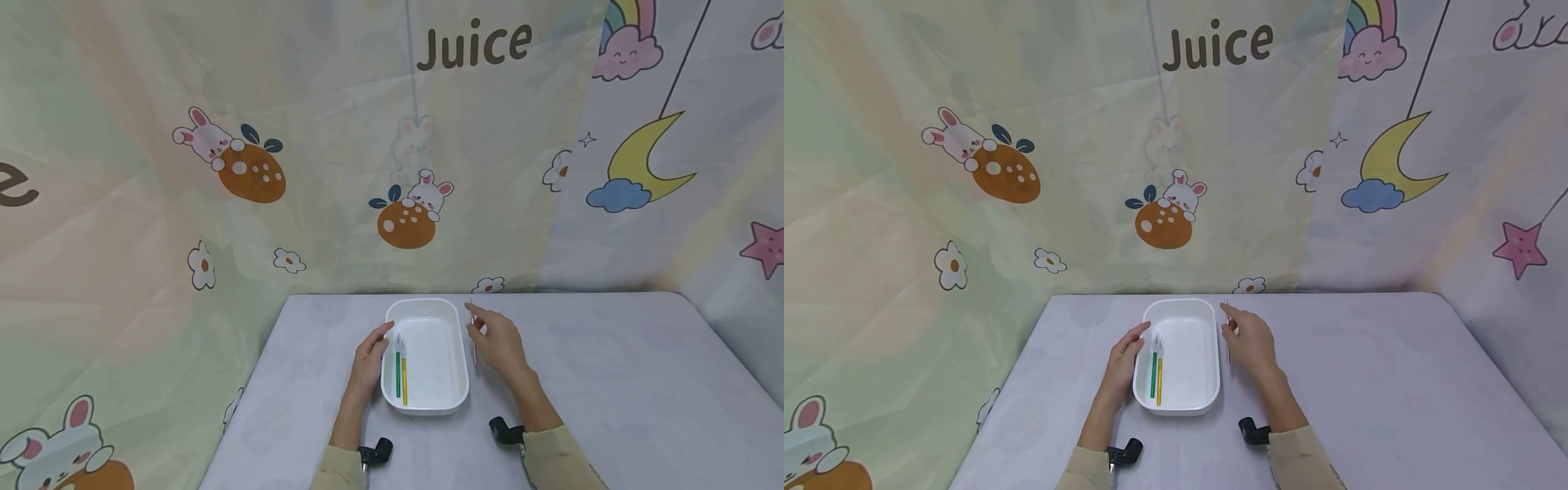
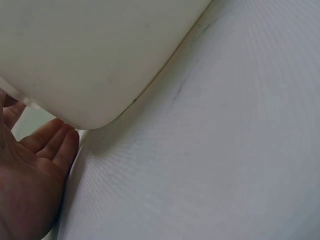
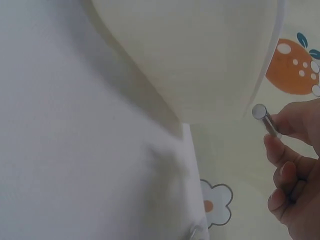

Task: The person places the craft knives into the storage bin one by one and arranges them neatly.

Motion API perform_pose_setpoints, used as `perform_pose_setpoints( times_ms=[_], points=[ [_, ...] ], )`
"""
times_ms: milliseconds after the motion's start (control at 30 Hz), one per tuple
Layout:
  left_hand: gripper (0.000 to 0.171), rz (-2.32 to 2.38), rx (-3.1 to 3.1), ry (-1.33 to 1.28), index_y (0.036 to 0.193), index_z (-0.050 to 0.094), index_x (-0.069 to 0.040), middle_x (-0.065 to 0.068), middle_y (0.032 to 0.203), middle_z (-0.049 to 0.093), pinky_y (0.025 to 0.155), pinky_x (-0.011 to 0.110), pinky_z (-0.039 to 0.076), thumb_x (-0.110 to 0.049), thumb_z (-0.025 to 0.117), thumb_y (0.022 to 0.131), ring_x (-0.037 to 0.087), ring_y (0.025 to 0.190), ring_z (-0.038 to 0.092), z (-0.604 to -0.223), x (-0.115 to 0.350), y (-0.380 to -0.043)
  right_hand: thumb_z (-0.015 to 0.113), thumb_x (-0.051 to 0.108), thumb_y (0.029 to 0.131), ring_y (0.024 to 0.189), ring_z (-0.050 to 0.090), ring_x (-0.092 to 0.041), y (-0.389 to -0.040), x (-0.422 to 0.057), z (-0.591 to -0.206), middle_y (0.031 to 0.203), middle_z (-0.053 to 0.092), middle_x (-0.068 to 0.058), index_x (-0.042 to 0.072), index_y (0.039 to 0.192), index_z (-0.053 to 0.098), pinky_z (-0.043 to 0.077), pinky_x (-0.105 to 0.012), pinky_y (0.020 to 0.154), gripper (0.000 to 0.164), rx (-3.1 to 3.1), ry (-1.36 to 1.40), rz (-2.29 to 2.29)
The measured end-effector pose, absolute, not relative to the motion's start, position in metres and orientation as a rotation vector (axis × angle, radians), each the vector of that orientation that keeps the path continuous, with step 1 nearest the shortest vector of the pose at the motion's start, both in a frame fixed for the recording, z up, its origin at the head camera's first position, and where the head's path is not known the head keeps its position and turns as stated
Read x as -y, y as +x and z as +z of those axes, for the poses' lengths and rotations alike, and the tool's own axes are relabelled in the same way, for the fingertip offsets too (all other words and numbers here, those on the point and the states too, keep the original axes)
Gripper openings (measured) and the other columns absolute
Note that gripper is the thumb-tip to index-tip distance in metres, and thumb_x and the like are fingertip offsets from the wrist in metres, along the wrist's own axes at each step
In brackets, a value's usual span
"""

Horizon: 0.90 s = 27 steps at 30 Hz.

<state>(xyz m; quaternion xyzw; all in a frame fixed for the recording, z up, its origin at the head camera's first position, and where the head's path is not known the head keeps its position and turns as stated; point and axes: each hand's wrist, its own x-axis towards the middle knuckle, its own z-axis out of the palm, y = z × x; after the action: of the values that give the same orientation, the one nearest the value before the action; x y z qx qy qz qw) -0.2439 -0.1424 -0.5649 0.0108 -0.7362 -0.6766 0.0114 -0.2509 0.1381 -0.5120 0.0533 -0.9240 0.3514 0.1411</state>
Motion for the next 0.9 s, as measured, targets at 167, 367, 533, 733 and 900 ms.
perform_pose_setpoints(
  times_ms=[167, 367, 533, 733, 900],
  points=[
    [0.035, -2.117, 2.294, 0.027, 0.138, 0.066, -0.035, -0.007, 0.159, 0.051, 0.13, 0.052, 0.024, -0.026, 0.05, 0.108, 0.021, 0.157, 0.032, -0.566, 0.143, -0.244, 0.069, 0.011, 0.097, 0.062, 0.046, -0.013, -0.25, -0.135, -0.509, 0.09, 0.07, -0.005, 0.01, 0.141, 0.065, 0.04, -0.024, 0.051, 0.045, 2.632, 0.197, 1.016],
    [0.035, -2.118, 2.296, 0.032, 0.138, 0.066, -0.035, -0.007, 0.159, 0.051, 0.13, 0.052, 0.023, -0.026, 0.051, 0.108, 0.022, 0.158, 0.032, -0.567, 0.143, -0.245, 0.07, 0.009, 0.097, 0.064, 0.046, -0.013, -0.25, -0.131, -0.507, 0.091, 0.069, -0.006, 0.008, 0.143, 0.063, 0.04, -0.023, 0.053, 0.047, 2.618, 0.224, 1.012],
    [0.035, -2.107, 2.305, 0.038, 0.138, 0.066, -0.036, -0.008, 0.159, 0.051, 0.13, 0.052, 0.024, -0.027, 0.05, 0.108, 0.022, 0.157, 0.033, -0.567, 0.143, -0.245, 0.07, 0.009, 0.097, 0.063, 0.046, -0.014, -0.249, -0.128, -0.504, 0.092, 0.07, -0.006, 0.01, 0.144, 0.062, 0.04, -0.024, 0.051, 0.048, 2.611, 0.22, 1.018],
    [0.036, -2.096, 2.311, 0.024, 0.139, 0.065, -0.035, -0.007, 0.16, 0.05, 0.129, 0.053, 0.025, -0.027, 0.049, 0.108, 0.023, 0.157, 0.032, -0.567, 0.143, -0.246, 0.07, 0.01, 0.098, 0.065, 0.045, -0.013, -0.246, -0.122, -0.501, 0.095, 0.07, -0.005, 0.013, 0.147, 0.06, 0.041, -0.022, 0.05, 0.049, 2.629, 0.232, 1.037],
    [0.036, -2.101, 2.306, 0.021, 0.139, 0.065, -0.035, -0.007, 0.16, 0.049, 0.129, 0.052, 0.025, -0.026, 0.049, 0.108, 0.023, 0.157, 0.032, -0.565, 0.143, -0.245, 0.07, 0.011, 0.099, 0.065, 0.045, -0.013, -0.243, -0.115, -0.498, 0.093, 0.067, -0.004, 0.013, 0.147, 0.06, 0.041, -0.021, 0.05, 0.05, 2.619, 0.266, 1.074]
  ],
)
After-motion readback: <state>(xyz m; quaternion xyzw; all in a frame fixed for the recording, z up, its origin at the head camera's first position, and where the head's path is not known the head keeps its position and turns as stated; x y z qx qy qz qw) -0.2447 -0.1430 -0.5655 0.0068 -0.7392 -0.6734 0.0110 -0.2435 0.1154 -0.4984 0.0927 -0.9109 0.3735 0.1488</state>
